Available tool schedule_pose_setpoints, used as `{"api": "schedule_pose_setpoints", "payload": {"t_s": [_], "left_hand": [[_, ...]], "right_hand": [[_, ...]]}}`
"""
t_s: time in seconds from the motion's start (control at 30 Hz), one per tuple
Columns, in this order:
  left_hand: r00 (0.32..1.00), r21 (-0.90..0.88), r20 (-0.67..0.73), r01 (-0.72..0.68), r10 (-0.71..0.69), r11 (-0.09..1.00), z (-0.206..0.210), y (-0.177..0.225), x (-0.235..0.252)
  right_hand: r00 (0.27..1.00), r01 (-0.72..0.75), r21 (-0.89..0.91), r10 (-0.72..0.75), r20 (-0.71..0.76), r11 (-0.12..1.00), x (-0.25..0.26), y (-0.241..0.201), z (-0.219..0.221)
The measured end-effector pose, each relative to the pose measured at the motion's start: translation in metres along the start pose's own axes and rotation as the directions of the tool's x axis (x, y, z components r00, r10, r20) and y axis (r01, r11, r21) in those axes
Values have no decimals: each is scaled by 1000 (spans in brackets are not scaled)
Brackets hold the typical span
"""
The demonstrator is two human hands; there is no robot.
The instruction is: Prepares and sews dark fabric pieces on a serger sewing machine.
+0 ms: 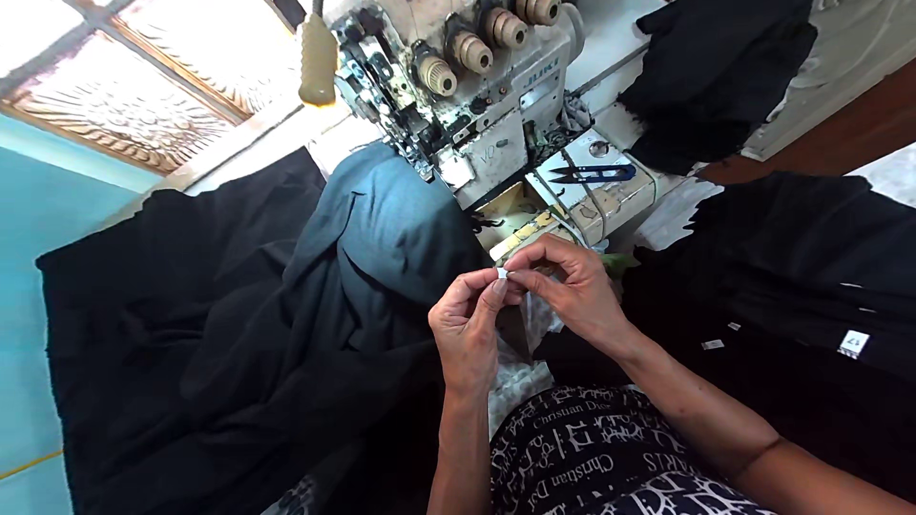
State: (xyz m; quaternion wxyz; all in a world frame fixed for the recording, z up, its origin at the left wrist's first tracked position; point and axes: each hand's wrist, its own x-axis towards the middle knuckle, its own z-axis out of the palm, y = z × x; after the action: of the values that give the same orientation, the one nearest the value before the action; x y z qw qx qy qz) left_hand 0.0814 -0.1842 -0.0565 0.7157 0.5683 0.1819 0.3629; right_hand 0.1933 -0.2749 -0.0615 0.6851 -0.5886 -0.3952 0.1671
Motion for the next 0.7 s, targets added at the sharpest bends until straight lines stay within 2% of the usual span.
{"api": "schedule_pose_setpoints", "payload": {"t_s": [0.47, 0.7], "left_hand": [[995, 192, 42, -100, 94, 976, -1, -2, 1], [992, 277, 39, -127, 121, 953, -1, 0, 0]], "right_hand": [[1000, -21, 48, 21, -2, 999, -2, 4, -4], [1000, -12, -36, 12, -10, 999, -3, 3, -4]]}}
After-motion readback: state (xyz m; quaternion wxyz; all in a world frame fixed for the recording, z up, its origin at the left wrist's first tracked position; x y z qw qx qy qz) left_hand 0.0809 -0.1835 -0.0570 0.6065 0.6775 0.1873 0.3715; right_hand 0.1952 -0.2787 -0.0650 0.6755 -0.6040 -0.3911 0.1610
